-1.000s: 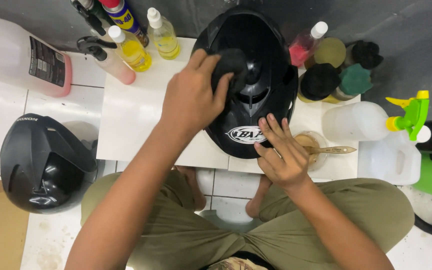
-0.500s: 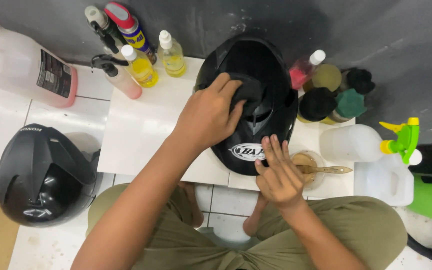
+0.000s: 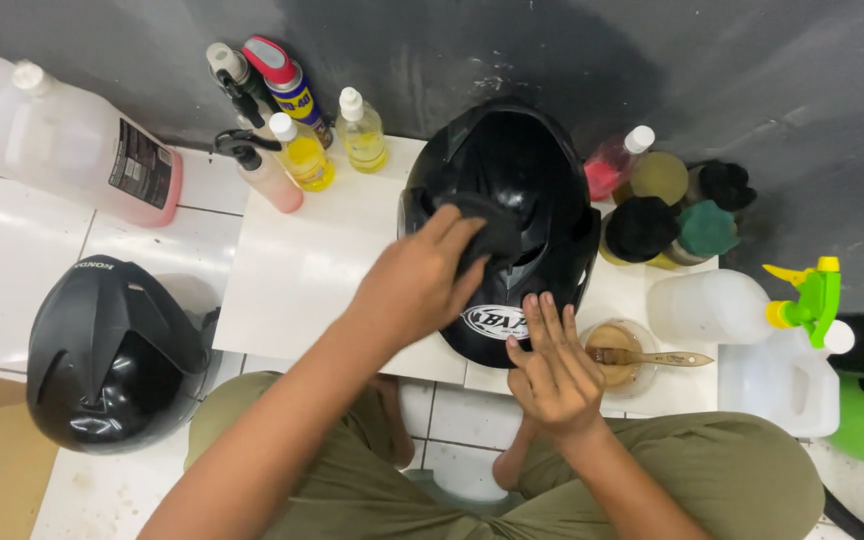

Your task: The person wipes a black motorcycle helmet with a black cloth, focusing on the top and sides. They then use a small brush to apply a beige paste from a container onto the helmet's surface.

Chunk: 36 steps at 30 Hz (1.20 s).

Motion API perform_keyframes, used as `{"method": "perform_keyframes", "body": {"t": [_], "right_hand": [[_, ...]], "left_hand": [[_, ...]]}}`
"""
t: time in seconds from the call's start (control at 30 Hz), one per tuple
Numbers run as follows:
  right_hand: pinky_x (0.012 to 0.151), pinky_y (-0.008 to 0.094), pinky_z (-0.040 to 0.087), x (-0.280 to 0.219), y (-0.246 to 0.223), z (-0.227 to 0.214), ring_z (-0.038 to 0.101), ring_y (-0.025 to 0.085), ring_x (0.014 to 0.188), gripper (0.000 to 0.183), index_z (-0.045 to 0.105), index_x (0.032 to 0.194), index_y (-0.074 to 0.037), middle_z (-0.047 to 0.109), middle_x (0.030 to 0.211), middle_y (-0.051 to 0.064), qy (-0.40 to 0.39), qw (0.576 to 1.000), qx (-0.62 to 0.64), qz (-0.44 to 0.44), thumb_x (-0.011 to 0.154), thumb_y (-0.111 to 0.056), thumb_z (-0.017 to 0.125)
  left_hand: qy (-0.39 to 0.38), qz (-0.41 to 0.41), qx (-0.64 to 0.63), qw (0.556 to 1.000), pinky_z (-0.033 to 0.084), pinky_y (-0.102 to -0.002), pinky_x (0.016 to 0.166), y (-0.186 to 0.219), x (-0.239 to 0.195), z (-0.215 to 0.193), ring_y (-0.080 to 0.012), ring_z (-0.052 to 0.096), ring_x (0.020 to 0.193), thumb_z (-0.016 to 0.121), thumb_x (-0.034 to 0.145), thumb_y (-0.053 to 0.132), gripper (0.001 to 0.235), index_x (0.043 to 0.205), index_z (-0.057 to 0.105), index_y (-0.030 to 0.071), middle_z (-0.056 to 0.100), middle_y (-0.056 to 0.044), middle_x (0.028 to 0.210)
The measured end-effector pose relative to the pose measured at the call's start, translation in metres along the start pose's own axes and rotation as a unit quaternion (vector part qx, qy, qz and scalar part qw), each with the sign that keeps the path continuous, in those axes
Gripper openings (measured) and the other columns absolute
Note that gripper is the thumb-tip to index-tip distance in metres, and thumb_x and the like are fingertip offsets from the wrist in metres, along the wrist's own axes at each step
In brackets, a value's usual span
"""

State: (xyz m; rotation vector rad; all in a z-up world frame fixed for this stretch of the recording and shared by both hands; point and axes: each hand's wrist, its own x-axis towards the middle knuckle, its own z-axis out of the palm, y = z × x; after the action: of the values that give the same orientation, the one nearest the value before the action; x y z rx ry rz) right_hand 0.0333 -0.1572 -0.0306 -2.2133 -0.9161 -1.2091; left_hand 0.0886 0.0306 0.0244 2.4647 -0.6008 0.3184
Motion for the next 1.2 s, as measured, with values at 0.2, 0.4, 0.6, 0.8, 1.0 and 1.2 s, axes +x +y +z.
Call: {"method": "perform_keyframes", "body": {"t": [0.2, 0.4, 0.6, 0.8, 1.0, 1.2], "right_hand": [[0.091, 0.051, 0.053, -0.008, 0.002, 0.003, 0.070, 0.038, 0.105, 0.018, 0.066, 0.070, -0.004, 0.070, 0.115, 0.025, -0.004, 1.000, 0.011, 0.010, 0.086, 0.003, 0.062], [0.096, 0.056, 0.056, 0.000, -0.006, -0.007, 0.066, 0.046, 0.110, 0.027, 0.064, 0.076, 0.002, 0.064, 0.115, 0.033, -0.057, 0.998, 0.008, 0.007, 0.090, 0.015, 0.044], [0.098, 0.055, 0.055, -0.002, -0.003, -0.005, 0.065, 0.045, 0.111, 0.025, 0.064, 0.078, 0.003, 0.064, 0.117, 0.033, -0.060, 0.998, 0.017, 0.016, 0.086, 0.018, 0.046], [0.100, 0.058, 0.053, -0.008, -0.004, -0.005, 0.063, 0.048, 0.114, 0.026, 0.064, 0.080, 0.006, 0.061, 0.121, 0.034, -0.070, 0.997, 0.002, 0.011, 0.097, 0.009, 0.045], [0.097, 0.056, 0.055, -0.004, -0.005, -0.009, 0.065, 0.045, 0.112, 0.026, 0.065, 0.078, 0.005, 0.064, 0.118, 0.032, -0.062, 0.998, 0.004, 0.005, 0.094, 0.012, 0.046], [0.100, 0.056, 0.053, -0.006, 0.002, -0.005, 0.063, 0.046, 0.116, 0.026, 0.065, 0.078, 0.004, 0.062, 0.121, 0.033, -0.068, 0.997, 0.015, 0.015, 0.088, 0.018, 0.045]], "left_hand": [[0.008, 0.008, 0.071, 0.997, 0.056, -0.034, 0.047, 0.027, -0.043, 0.006, -0.0242, 0.068, 0.057, 0.064, 0.091, 0.018, 0.036, 0.119, 0.062, -0.005, 0.060, -0.013, 0.091], [0.127, -0.052, 0.063, 0.989, 0.051, -0.039, 0.042, 0.003, -0.018, 0.020, -0.0361, 0.063, 0.068, 0.059, 0.097, 0.016, 0.033, 0.122, 0.056, -0.004, 0.056, -0.016, 0.107], [0.077, -0.121, -0.087, 0.986, 0.051, -0.045, 0.073, -0.035, 0.026, 0.017, -0.0362, 0.063, 0.085, 0.059, 0.094, 0.020, 0.026, 0.112, 0.063, 0.001, 0.060, -0.013, 0.099], [0.046, -0.107, -0.055, 0.992, 0.051, -0.048, 0.051, 0.002, -0.019, 0.008, -0.0408, 0.061, 0.074, 0.056, 0.097, 0.019, 0.029, 0.121, 0.053, 0.002, 0.055, -0.015, 0.107], [0.056, -0.087, 0.038, 0.994, 0.045, -0.041, 0.037, 0.028, -0.069, 0.022, -0.0338, 0.059, 0.061, 0.058, 0.098, 0.020, 0.040, 0.129, 0.053, -0.005, 0.054, -0.015, 0.106], [0.133, -0.122, 0.028, 0.983, 0.047, -0.040, 0.040, 0.014, -0.042, 0.030, -0.0329, 0.062, 0.065, 0.058, 0.098, 0.015, 0.030, 0.122, 0.057, -0.003, 0.055, -0.013, 0.104]]}}
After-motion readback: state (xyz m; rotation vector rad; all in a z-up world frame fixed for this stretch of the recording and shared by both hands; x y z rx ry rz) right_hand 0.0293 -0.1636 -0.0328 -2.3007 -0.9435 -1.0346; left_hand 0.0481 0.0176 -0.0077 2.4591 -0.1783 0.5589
